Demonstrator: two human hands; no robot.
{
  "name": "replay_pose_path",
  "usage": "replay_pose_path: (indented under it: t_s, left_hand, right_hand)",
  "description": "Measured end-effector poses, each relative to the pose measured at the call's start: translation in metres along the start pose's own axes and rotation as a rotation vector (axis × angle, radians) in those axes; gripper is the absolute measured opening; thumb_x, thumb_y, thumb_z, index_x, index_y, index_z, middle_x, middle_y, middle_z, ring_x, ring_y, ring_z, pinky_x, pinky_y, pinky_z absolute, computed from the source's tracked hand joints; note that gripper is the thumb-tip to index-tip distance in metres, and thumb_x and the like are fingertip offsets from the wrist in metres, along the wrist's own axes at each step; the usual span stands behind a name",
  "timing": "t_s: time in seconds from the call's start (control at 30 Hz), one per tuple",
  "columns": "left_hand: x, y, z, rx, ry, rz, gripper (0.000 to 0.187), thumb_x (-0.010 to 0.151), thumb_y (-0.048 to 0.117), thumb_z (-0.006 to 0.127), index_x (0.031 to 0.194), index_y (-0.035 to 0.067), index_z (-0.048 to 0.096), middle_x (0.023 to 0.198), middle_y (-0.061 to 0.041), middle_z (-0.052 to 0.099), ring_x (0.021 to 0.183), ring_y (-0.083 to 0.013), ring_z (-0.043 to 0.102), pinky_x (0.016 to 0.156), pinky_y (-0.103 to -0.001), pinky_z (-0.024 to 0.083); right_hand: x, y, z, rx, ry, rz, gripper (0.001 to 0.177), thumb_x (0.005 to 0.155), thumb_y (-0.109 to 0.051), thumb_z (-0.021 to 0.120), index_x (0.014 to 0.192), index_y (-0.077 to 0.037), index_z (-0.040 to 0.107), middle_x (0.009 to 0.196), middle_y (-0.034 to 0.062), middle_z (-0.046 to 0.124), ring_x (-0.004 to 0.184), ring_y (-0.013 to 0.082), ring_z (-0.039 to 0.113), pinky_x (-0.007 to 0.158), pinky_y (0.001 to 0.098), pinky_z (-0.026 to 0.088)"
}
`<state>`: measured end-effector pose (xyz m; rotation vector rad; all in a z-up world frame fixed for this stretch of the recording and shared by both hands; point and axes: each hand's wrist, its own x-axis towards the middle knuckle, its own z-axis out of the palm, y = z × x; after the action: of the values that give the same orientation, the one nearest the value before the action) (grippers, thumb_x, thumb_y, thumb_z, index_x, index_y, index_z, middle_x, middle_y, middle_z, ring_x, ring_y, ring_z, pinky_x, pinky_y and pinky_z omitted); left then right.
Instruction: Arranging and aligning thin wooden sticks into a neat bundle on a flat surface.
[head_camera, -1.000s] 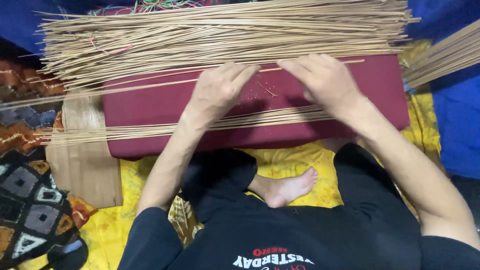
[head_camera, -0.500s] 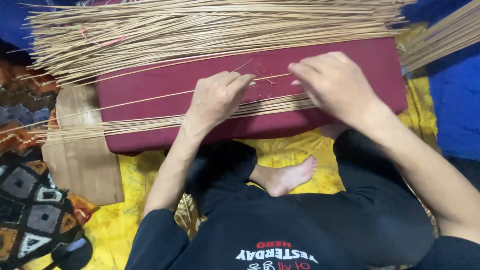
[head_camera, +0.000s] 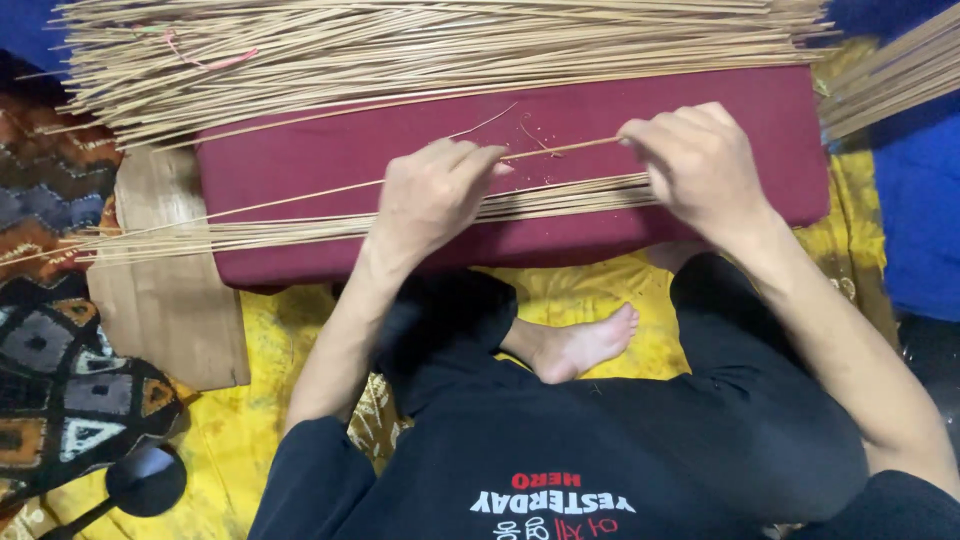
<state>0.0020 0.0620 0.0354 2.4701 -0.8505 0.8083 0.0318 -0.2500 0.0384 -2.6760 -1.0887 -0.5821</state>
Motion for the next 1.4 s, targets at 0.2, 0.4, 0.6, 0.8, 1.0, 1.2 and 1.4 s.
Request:
replay_pose_path:
  t_s: [0.2, 0.4, 0.6, 0.8, 1.0, 1.2, 1.4]
  left_hand:
    - [0.009, 0.016, 0.027, 0.093, 0.090, 0.109, 0.008, 0.100, 0.016, 0.064, 0.106, 0.022, 0.066, 0.078, 0.005, 0.056, 0.069, -0.0128, 0.062, 0.060, -0.023, 0.054]
    - [0.005, 0.006, 0.030, 0.124, 0.020, 0.093, 0.004, 0.101, 0.019, 0.065, 0.105, 0.022, 0.064, 0.075, 0.006, 0.055, 0.065, -0.0134, 0.063, 0.057, -0.025, 0.054]
    - [0.006, 0.021, 0.036, 0.134, 0.050, 0.126, 0.003, 0.104, 0.021, 0.061, 0.103, 0.023, 0.063, 0.074, 0.007, 0.051, 0.062, -0.0106, 0.062, 0.056, -0.022, 0.054]
    - [0.002, 0.023, 0.044, 0.184, 0.024, 0.174, 0.007, 0.102, 0.022, 0.062, 0.108, 0.021, 0.066, 0.074, 0.007, 0.051, 0.060, -0.0106, 0.062, 0.054, -0.023, 0.055]
    - [0.002, 0.021, 0.051, 0.258, 0.049, 0.226, 0.017, 0.100, 0.017, 0.056, 0.113, 0.022, 0.066, 0.076, 0.007, 0.048, 0.060, -0.0110, 0.059, 0.052, -0.023, 0.053]
    - [0.013, 0.023, 0.019, 0.143, -0.020, 0.055, 0.016, 0.096, 0.010, 0.076, 0.110, 0.010, 0.068, 0.079, 0.001, 0.058, 0.055, -0.0132, 0.055, 0.048, -0.028, 0.044]
    - [0.002, 0.031, 0.051, 0.198, 0.035, 0.172, 0.013, 0.098, 0.017, 0.060, 0.107, 0.022, 0.066, 0.074, 0.007, 0.051, 0.060, -0.0116, 0.061, 0.053, -0.023, 0.053]
  right_hand:
    - [-0.004, 0.007, 0.006, 0.150, -0.015, -0.081, 0.011, 0.106, -0.009, 0.064, 0.114, -0.010, 0.072, 0.085, 0.0045, 0.064, 0.081, 0.0261, 0.067, 0.075, 0.0399, 0.052]
    - [-0.012, 0.017, 0.004, 0.145, 0.022, 0.096, 0.015, 0.117, -0.007, 0.060, 0.125, -0.008, 0.072, 0.101, 0.0052, 0.071, 0.095, 0.0300, 0.071, 0.082, 0.0407, 0.054]
    - [0.006, -0.025, 0.010, 0.281, 0.033, -0.130, 0.012, 0.105, -0.003, 0.067, 0.115, -0.002, 0.072, 0.102, 0.0130, 0.073, 0.095, 0.0329, 0.072, 0.080, 0.0436, 0.055]
    - [0.006, -0.030, 0.009, 0.288, -0.005, -0.109, 0.016, 0.109, -0.002, 0.058, 0.117, -0.004, 0.072, 0.096, 0.0097, 0.071, 0.090, 0.0325, 0.072, 0.079, 0.0425, 0.056]
    - [-0.001, -0.018, 0.014, 0.222, -0.013, -0.116, 0.018, 0.110, -0.006, 0.057, 0.119, -0.006, 0.072, 0.091, 0.0053, 0.070, 0.086, 0.0268, 0.072, 0.080, 0.0398, 0.057]
    - [0.000, -0.003, -0.011, 0.148, 0.009, 0.008, 0.017, 0.097, 0.006, 0.069, 0.113, 0.001, 0.072, 0.098, 0.0090, 0.075, 0.087, 0.0239, 0.068, 0.083, 0.0353, 0.053]
    - [0.005, -0.030, 0.006, 0.131, 0.033, -0.180, 0.015, 0.108, -0.014, 0.064, 0.119, -0.005, 0.069, 0.109, 0.0102, 0.071, 0.105, 0.0301, 0.069, 0.086, 0.0405, 0.055]
